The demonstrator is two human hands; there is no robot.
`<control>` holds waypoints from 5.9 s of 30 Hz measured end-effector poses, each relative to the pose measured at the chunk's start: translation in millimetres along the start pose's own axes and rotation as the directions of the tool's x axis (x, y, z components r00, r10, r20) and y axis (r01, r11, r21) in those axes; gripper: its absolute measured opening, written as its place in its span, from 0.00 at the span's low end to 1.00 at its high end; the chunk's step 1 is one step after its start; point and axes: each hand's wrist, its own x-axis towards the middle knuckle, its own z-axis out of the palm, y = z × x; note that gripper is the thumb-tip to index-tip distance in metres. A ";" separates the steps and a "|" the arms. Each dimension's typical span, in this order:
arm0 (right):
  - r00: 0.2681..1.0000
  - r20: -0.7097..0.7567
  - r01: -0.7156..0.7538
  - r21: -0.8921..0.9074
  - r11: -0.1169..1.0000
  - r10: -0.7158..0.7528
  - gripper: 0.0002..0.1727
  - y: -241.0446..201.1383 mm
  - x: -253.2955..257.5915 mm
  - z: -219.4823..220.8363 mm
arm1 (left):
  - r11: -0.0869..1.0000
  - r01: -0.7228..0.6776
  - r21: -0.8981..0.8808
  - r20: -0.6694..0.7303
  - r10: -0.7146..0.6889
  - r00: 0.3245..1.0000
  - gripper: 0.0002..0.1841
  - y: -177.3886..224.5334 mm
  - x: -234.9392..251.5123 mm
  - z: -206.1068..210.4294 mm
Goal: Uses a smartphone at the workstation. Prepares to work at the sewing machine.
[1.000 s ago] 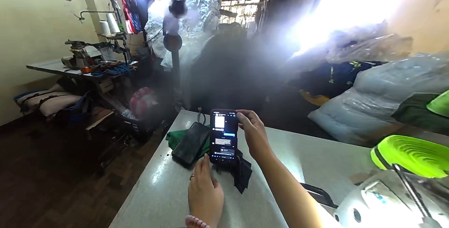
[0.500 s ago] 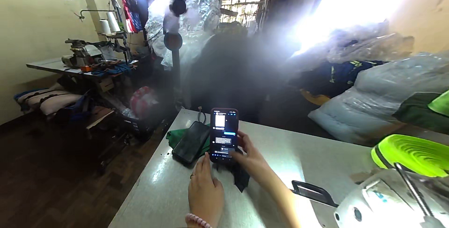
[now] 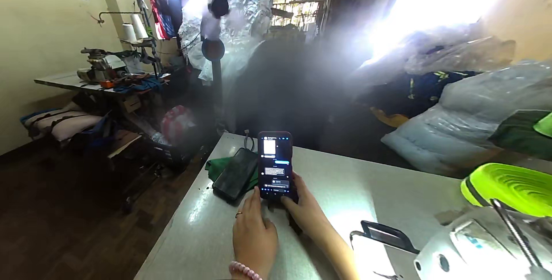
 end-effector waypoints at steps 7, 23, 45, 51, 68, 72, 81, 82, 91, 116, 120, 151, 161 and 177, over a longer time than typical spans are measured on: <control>1.000 -0.016 0.007 0.061 0.998 -0.006 0.37 4.6 -0.4 -1.4 | 1.000 -0.012 -0.009 -0.014 0.012 1.000 0.39 0.2 -0.7 -0.1; 0.999 -0.025 0.050 0.071 0.996 -0.048 0.34 13.7 -2.7 -2.2 | 1.000 -0.008 -0.019 -0.036 0.008 0.999 0.38 -0.2 -1.3 1.5; 0.996 -0.046 0.075 0.062 0.995 -0.072 0.30 17.1 -1.9 0.4 | 0.999 -0.032 -0.027 -0.058 0.031 0.998 0.38 -3.2 -0.2 4.2; 0.997 -0.040 0.075 0.088 0.993 -0.071 0.31 17.6 -2.2 0.2 | 0.999 -0.032 -0.032 -0.065 0.030 0.997 0.38 -3.4 -0.2 4.5; 0.997 -0.042 0.064 0.076 0.995 -0.061 0.32 17.9 -3.2 -0.3 | 0.999 -0.027 -0.022 -0.046 0.026 0.999 0.38 -3.4 0.4 3.2; 0.997 -0.045 0.070 0.088 0.994 -0.066 0.32 18.0 -3.1 -0.1 | 0.999 -0.022 -0.034 -0.046 0.020 0.999 0.38 -2.5 0.0 2.7; 0.898 -0.294 0.282 -0.189 0.941 -0.329 0.42 17.2 -8.3 7.8 | 0.999 -0.018 -0.028 -0.040 0.017 0.999 0.38 -2.0 -0.3 2.3; 0.857 -0.323 0.314 -0.293 0.903 -0.403 0.40 16.4 -9.2 8.6 | 1.000 -0.012 -0.025 -0.034 0.011 0.999 0.38 -1.8 -0.3 2.1; 0.725 -0.283 0.336 -0.651 0.681 -0.628 0.30 9.2 -7.7 16.5 | 1.000 -0.024 -0.018 -0.045 0.023 0.999 0.39 -2.2 -1.3 2.2; 0.990 -0.032 0.139 0.209 0.968 -0.136 0.46 10.2 -0.2 0.7 | 0.467 -0.101 -0.878 -0.064 0.095 0.993 0.27 12.4 59.9 -9.6; 0.988 -0.051 0.153 0.166 0.974 -0.146 0.46 12.5 2.2 3.1 | 0.462 -0.116 -0.879 -0.066 0.123 0.990 0.28 7.7 57.3 -0.3; 0.988 -0.061 0.155 0.246 0.957 -0.145 0.42 15.7 2.7 4.7 | 0.475 -0.136 -0.870 -0.037 0.212 0.977 0.41 -4.8 63.1 3.6; 0.986 -0.071 0.164 0.234 0.958 -0.151 0.42 15.9 3.0 6.1 | 0.484 -0.145 -0.863 -0.044 0.214 0.976 0.40 -4.9 63.2 4.1; 0.985 -0.106 0.143 0.073 0.987 -0.135 0.43 14.6 3.7 8.5 | 0.449 -0.132 -0.884 -0.034 0.218 0.975 0.41 -5.9 63.5 4.0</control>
